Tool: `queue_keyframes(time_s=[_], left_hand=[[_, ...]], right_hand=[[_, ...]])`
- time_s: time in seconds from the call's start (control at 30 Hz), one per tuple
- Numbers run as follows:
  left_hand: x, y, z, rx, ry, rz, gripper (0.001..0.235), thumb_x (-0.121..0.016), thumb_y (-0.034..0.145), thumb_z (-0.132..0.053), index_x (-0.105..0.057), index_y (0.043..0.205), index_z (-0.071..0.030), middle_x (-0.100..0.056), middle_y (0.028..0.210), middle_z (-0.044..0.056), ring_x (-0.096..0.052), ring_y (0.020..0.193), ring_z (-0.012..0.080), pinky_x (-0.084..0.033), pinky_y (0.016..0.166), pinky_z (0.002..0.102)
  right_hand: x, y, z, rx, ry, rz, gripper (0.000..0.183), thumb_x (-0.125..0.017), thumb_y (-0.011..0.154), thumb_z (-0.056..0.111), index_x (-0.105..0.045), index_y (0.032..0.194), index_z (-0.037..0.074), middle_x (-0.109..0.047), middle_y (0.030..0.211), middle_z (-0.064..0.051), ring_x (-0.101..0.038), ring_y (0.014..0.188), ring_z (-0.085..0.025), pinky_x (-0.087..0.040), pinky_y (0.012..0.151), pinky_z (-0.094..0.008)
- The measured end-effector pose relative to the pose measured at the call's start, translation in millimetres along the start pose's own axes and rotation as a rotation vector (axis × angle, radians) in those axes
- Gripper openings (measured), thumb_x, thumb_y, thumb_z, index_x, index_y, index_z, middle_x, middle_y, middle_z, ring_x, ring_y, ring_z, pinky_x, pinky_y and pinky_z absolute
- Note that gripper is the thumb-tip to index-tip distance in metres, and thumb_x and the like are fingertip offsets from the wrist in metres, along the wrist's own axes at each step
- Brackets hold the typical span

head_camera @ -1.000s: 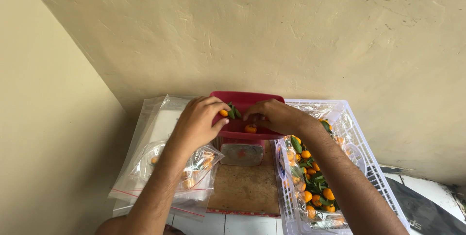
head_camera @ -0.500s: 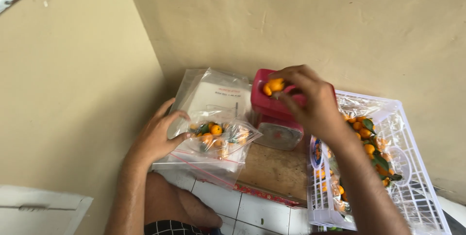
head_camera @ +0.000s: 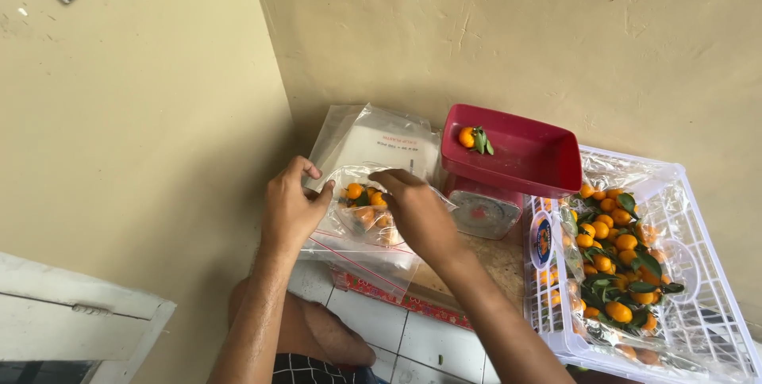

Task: The person transfers small orange fruits with leaves from a white basket into a red weighing tray, then places them into clear plastic bags. The person repeats this process multiple times, filling several bags.

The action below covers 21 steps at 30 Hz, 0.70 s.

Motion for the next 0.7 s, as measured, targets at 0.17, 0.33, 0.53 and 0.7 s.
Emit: queue_keyframes(time_s=[0.17, 0.33, 0.53, 0.7], left_hand=[[10, -3, -18, -0.094, 0.207, -0.037, 0.027, -0.083, 0.078, -0.023, -0.061, 0.092, -0.015, -0.072, 0.099, 0.009, -0.076, 0.078, 0.032, -0.06, 0.064, 0.041], [-14, -32, -113, -0.337, 0.349, -0.116, 0.029, -0.084, 0.082, -0.023, -0.064, 0.1, -0.015, -0.066, 0.115, 0.007, -0.071, 0.105, 0.0326, -0.058, 0.087, 0.044], [-166, -123, -243, -0.737, -0.196, 0.237, 0.01, -0.077, 0.083, -0.021, -0.071, 0.091, -0.021, -0.069, 0.093, 0.0, -0.07, 0.097, 0.0277, -0.057, 0.083, 0.039], [-317, -166, -281, -0.931, 0.067, 0.593, 0.015, -0.073, 0.084, -0.022, -0.068, 0.096, -0.015, -0.072, 0.098, 0.008, -0.069, 0.11, 0.03, -0.049, 0.102, 0.045]], right_hand=[[108, -60, -4, -0.079, 0.026, -0.169, 0.033, -0.066, 0.089, -0.001, -0.073, 0.117, 0.014, -0.075, 0.102, -0.013, -0.077, 0.091, -0.037, -0.063, 0.075, -0.045], [192, -146, -116, -0.293, 0.014, -0.403, 0.037, -0.062, 0.086, -0.01, -0.072, 0.117, 0.007, -0.074, 0.1, -0.016, -0.077, 0.09, -0.036, -0.062, 0.075, -0.04], [182, -205, -255, -0.564, -0.175, -0.226, 0.039, -0.069, 0.087, 0.002, -0.069, 0.125, 0.005, -0.075, 0.102, -0.021, -0.074, 0.097, -0.043, -0.06, 0.083, -0.056], [130, -222, -315, -0.698, -0.294, 0.089, 0.047, -0.063, 0.094, 0.011, -0.062, 0.137, 0.028, -0.068, 0.126, -0.011, -0.07, 0.113, -0.038, -0.06, 0.09, -0.051]])
Point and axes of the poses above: each hand's wrist, its own y-axis towards the middle knuckle, its own x-axis out of the back of the hand, z = x × y, the point moved 8 cm from there along y, towards the middle knuckle
